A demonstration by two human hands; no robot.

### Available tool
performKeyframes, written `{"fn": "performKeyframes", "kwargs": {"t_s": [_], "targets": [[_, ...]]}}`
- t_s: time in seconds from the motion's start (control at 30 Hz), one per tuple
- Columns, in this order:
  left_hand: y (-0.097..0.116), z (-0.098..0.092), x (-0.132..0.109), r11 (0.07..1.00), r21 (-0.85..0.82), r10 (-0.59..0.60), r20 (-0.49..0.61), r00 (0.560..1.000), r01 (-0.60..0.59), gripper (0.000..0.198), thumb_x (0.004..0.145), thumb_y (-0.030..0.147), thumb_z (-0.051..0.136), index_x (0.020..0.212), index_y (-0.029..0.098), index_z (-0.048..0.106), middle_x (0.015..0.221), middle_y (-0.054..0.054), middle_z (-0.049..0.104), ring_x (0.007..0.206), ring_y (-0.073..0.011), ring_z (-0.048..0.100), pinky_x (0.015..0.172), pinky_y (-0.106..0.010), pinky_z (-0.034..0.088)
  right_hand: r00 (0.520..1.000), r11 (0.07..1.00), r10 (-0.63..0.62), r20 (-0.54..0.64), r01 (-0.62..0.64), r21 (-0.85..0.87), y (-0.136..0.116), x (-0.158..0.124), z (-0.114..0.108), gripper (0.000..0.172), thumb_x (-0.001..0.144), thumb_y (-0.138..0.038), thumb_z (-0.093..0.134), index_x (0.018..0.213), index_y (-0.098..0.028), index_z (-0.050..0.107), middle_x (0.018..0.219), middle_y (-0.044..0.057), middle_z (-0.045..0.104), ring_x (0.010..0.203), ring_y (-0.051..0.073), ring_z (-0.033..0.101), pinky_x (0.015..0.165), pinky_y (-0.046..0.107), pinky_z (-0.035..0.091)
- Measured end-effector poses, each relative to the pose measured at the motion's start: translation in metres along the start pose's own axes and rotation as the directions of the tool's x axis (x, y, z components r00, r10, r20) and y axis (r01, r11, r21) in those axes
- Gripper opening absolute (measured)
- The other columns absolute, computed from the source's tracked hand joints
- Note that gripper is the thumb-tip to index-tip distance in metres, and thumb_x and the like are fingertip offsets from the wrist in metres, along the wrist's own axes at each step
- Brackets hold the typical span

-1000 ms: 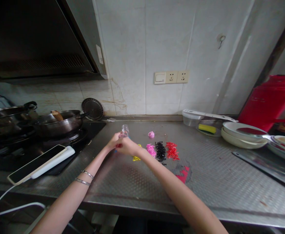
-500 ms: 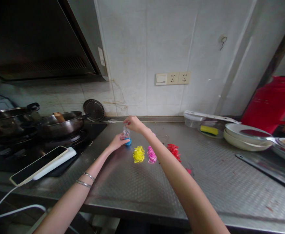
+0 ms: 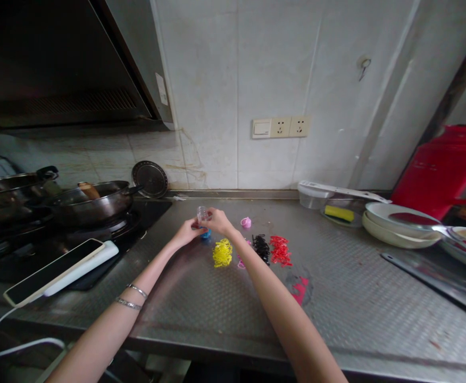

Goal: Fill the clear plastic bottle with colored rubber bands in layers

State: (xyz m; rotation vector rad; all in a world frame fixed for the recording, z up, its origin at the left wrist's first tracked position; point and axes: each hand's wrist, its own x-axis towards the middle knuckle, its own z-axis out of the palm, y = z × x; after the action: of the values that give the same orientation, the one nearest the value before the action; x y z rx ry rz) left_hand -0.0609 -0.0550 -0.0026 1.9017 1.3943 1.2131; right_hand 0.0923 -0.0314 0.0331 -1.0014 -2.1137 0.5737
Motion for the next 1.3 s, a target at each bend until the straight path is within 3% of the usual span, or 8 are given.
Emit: {"fn": "performKeyframes", "kwargs": {"t_s": [0.2,0.37,0.5,0.6,0.77,0.97,1.1,1.3], "targets": [[0.000,0.004,-0.001,0.999,0.013,0.044,0.008,0.999,-0.044,0.042,0.066,0.030,0.065,0.104,0.012,0.057,0.090,-0.007,0.066,0.079,-0.0177,0.059,0.074,-0.029,0.046,0.996,0.996,-0.073,-0.046,0.075,0.054,0.007,-0.002,0.002,0.032,0.067,-0.035,0.062,0.090,-0.013,0.061,0.082,0.005,0.065,0.070,0.013,0.057,0.062,0.023,0.042],[0.011,0.009,-0.003,0.998,0.038,0.045,-0.027,0.999,-0.044,0.066,0.065,0.029,0.067,0.124,0.014,0.043,0.104,-0.011,0.063,0.089,-0.0196,0.060,0.079,-0.031,0.046,0.991,0.997,-0.049,-0.121,0.055,0.048,0.016,-0.005,-0.015,0.035,0.067,-0.034,0.062,0.094,-0.012,0.060,0.085,0.007,0.064,0.071,0.014,0.058,0.063,0.023,0.043],[0.016,0.011,-0.003,0.991,0.128,0.052,-0.019,0.998,-0.049,0.038,0.072,0.027,0.058,0.107,0.012,0.057,0.096,-0.011,0.066,0.089,-0.0200,0.060,0.081,-0.030,0.046,0.990,1.000,0.005,-0.140,-0.005,-0.002,0.028,-0.011,-0.037,0.035,0.067,-0.034,0.062,0.094,-0.012,0.060,0.083,0.007,0.064,0.069,0.014,0.058,0.062,0.023,0.043],[0.018,0.014,-0.005,0.972,0.219,0.069,0.076,0.995,-0.084,0.025,0.074,0.026,0.054,0.092,0.013,0.064,0.087,-0.009,0.067,0.079,-0.0190,0.062,0.074,-0.029,0.046,0.987,0.999,0.011,-0.159,-0.017,-0.031,0.037,-0.016,-0.047,0.037,0.067,-0.034,0.062,0.097,-0.012,0.059,0.085,0.007,0.064,0.069,0.014,0.059,0.063,0.023,0.043],[0.029,0.021,-0.014,0.936,0.300,0.101,0.271,0.957,-0.183,0.022,0.076,0.028,0.052,0.086,0.015,0.067,0.080,-0.006,0.067,0.072,-0.0168,0.059,0.068,-0.025,0.043,0.990,0.999,0.015,-0.143,-0.020,-0.033,0.046,-0.022,-0.048,0.039,0.067,-0.034,0.063,0.100,-0.013,0.059,0.088,0.007,0.064,0.071,0.014,0.059,0.064,0.024,0.044],[0.038,0.027,-0.019,0.861,0.408,0.129,0.403,0.906,-0.304,0.026,0.081,0.028,0.044,0.081,0.017,0.068,0.078,-0.008,0.063,0.076,-0.0173,0.057,0.071,-0.025,0.039,0.987,0.999,-0.040,-0.157,0.038,-0.012,0.052,-0.026,-0.042,0.031,0.070,-0.035,0.059,0.094,-0.017,0.060,0.083,0.003,0.063,0.070,0.013,0.058,0.063,0.023,0.043],[0.035,0.029,-0.020,0.842,0.444,0.107,0.420,0.901,-0.307,0.026,0.082,0.028,0.044,0.080,0.017,0.068,0.078,-0.008,0.061,0.075,-0.0167,0.055,0.071,-0.024,0.039,0.986,0.999,-0.033,-0.165,0.035,0.007,0.054,-0.028,-0.041,0.031,0.070,-0.035,0.059,0.095,-0.017,0.060,0.086,0.003,0.063,0.071,0.013,0.058,0.065,0.024,0.044],[0.042,0.025,-0.020,0.882,0.371,0.142,0.379,0.914,-0.291,0.022,0.080,0.027,0.048,0.081,0.017,0.067,0.079,-0.006,0.061,0.075,-0.0152,0.055,0.070,-0.023,0.039,0.986,0.999,-0.001,-0.167,0.010,0.053,0.057,-0.031,-0.038,0.040,0.067,-0.033,0.061,0.103,-0.017,0.055,0.092,0.005,0.062,0.076,0.014,0.059,0.068,0.026,0.046]]}}
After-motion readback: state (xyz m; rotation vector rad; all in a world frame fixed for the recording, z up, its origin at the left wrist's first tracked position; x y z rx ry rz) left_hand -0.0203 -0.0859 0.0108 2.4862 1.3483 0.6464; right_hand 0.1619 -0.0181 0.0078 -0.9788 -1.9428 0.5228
